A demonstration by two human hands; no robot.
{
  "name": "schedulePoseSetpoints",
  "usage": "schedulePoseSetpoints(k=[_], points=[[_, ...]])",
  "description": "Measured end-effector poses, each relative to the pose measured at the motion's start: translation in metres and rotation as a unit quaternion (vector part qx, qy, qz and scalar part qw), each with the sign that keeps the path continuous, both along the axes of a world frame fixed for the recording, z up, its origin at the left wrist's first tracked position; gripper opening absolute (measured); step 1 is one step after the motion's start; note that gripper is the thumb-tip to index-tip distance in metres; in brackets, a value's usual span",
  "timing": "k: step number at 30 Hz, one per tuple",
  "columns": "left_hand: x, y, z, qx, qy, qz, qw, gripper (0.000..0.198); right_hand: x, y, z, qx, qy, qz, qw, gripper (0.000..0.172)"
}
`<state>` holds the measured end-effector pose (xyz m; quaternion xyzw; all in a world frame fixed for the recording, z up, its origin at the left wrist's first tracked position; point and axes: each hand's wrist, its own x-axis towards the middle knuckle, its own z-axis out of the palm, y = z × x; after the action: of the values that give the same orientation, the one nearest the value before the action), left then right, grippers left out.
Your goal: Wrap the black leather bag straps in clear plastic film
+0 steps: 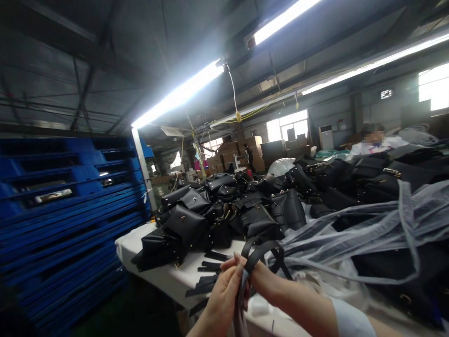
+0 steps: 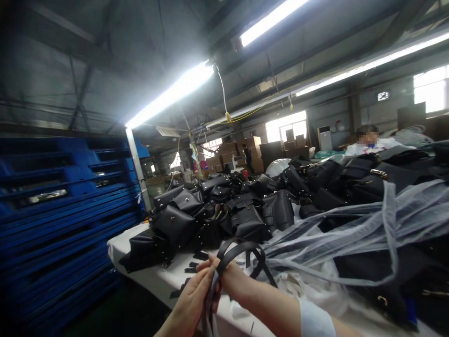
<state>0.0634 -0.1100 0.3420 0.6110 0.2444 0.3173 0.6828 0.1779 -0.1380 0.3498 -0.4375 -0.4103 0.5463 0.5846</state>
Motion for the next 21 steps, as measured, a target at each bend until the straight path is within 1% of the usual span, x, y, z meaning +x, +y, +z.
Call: schedulePoseSetpoints(k=[3, 5, 8, 11, 14, 16, 19, 21], points=[[-0.006, -0.006, -0.008, -0.021, 0.007, -0.017, 1.000, 0.051, -0.001, -0.005, -0.013, -0.016, -0.007, 0.011, 1.000, 0.071], [-0.012, -0.008, -0.014, -0.044, 0.000, -0.026, 0.999, 0.046, 0.003, -0.007, -0.016, -0.011, 0.006, 0.015, 1.000, 0.072], [-0.023, -0.008, -0.023, -0.047, -0.011, -0.024, 0.999, 0.039, 0.013, -0.010, -0.013, 0.009, 0.030, -0.007, 0.999, 0.070], [-0.032, -0.007, -0.033, -0.044, -0.006, -0.034, 0.998, 0.036, 0.019, -0.011, -0.007, 0.010, -0.005, -0.021, 1.000, 0.069], [-0.036, -0.006, -0.042, -0.029, 0.014, -0.041, 0.999, 0.041, 0.020, -0.010, -0.005, 0.023, -0.062, -0.032, 0.997, 0.072], [-0.035, -0.006, -0.046, -0.010, 0.023, -0.036, 0.999, 0.046, 0.018, -0.007, -0.006, 0.031, -0.078, -0.025, 0.996, 0.077], [-0.034, -0.007, -0.049, 0.005, 0.022, -0.021, 1.000, 0.050, 0.013, -0.003, -0.009, 0.034, -0.084, -0.008, 0.996, 0.080], [-0.035, -0.010, -0.049, -0.004, 0.019, -0.033, 0.999, 0.049, 0.009, 0.000, -0.011, 0.028, -0.098, -0.006, 0.995, 0.081]])
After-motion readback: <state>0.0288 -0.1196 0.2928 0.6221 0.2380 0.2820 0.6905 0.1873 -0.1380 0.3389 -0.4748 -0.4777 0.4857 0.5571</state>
